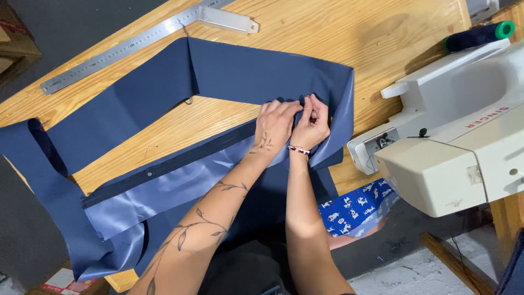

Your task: The person is folding and aligning large pieces of blue fabric on a workbench to prepare them for sewing.

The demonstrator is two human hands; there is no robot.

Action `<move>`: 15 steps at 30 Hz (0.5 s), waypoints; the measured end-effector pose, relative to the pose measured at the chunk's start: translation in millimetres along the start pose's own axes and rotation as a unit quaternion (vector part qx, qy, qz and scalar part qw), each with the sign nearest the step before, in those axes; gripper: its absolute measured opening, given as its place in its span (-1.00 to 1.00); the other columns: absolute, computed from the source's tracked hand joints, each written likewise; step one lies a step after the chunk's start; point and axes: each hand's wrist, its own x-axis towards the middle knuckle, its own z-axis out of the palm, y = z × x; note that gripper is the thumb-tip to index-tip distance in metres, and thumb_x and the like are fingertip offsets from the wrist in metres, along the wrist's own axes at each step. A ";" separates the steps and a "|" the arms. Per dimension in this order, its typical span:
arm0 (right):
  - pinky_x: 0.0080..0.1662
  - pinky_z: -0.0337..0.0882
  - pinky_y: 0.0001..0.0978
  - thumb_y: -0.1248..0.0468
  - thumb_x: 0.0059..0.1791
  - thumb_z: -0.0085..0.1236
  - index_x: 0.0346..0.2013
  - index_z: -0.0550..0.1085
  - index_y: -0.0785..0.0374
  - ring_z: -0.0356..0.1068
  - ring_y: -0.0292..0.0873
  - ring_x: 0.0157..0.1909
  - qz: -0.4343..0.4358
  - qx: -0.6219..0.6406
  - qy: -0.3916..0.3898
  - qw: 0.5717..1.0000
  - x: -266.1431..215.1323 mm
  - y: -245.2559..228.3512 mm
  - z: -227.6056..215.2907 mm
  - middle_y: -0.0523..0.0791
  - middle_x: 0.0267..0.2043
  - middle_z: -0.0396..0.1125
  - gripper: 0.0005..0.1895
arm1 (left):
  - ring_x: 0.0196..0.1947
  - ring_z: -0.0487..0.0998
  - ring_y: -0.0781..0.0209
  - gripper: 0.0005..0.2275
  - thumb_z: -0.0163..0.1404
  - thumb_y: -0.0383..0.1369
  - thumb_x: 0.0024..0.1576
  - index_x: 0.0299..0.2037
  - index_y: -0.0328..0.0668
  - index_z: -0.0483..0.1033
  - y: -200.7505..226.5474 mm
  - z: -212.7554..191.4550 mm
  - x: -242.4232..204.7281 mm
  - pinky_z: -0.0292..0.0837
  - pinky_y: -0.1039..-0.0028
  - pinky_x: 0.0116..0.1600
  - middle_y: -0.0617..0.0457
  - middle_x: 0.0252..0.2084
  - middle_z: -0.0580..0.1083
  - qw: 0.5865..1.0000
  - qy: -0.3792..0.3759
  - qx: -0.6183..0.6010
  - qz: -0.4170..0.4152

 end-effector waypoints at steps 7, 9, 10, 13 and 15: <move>-0.24 0.53 -0.39 0.14 0.02 0.30 -0.26 0.63 -0.08 0.56 -0.20 -0.37 -0.002 0.030 -0.001 1.000 -0.1 -2.0 -5.7 -0.28 -0.44 0.56 -0.97 | -0.09 0.61 0.09 -0.77 0.18 -0.13 0.09 -0.19 0.19 0.38 19.7 -37.2 34.5 0.57 0.21 -0.04 0.23 -0.16 0.50 0.967 -0.065 -0.033 -0.243; -0.25 0.54 -0.39 0.15 0.01 0.31 -0.26 0.63 -0.09 0.56 -0.19 -0.37 0.003 0.028 -0.003 1.000 1.4 -5.1 -6.4 -0.28 -0.48 0.54 -0.98 | -0.12 0.63 0.05 -0.73 0.20 -0.08 0.08 -0.20 0.16 0.37 21.1 -35.7 39.8 0.59 0.15 -0.07 0.20 -0.17 0.49 0.955 -0.093 -0.001 -0.283; -0.24 0.53 -0.40 0.16 0.01 0.31 -0.27 0.63 -0.10 0.56 -0.20 -0.37 0.002 0.029 -0.003 1.000 0.8 -5.8 -6.8 -0.29 -0.48 0.54 -0.98 | -0.15 0.65 0.01 -0.73 0.21 -0.07 0.06 -0.22 0.15 0.38 21.2 -33.1 41.6 0.59 0.13 -0.09 0.18 -0.21 0.51 0.949 -0.108 0.009 -0.296; -0.23 0.53 -0.40 0.16 0.01 0.31 -0.27 0.62 -0.10 0.56 -0.22 -0.36 0.006 0.035 -0.007 0.999 -0.9 -10.0 -10.6 -0.29 -0.46 0.55 -0.97 | -0.18 0.68 0.01 -0.73 0.21 -0.08 0.04 -0.23 0.13 0.42 17.6 -29.4 42.7 0.57 0.15 -0.08 0.22 -0.28 0.58 0.936 -0.135 0.000 -0.326; -0.22 0.53 -0.39 0.16 0.01 0.31 -0.26 0.62 -0.09 0.57 -0.22 -0.35 0.006 0.040 -0.003 0.999 2.5 -10.7 -8.4 -0.29 -0.45 0.55 -0.98 | -0.17 0.69 0.06 -0.74 0.21 -0.09 0.04 -0.22 0.12 0.45 13.1 -25.5 47.3 0.55 0.18 -0.05 0.29 -0.32 0.63 0.931 -0.144 -0.021 -0.336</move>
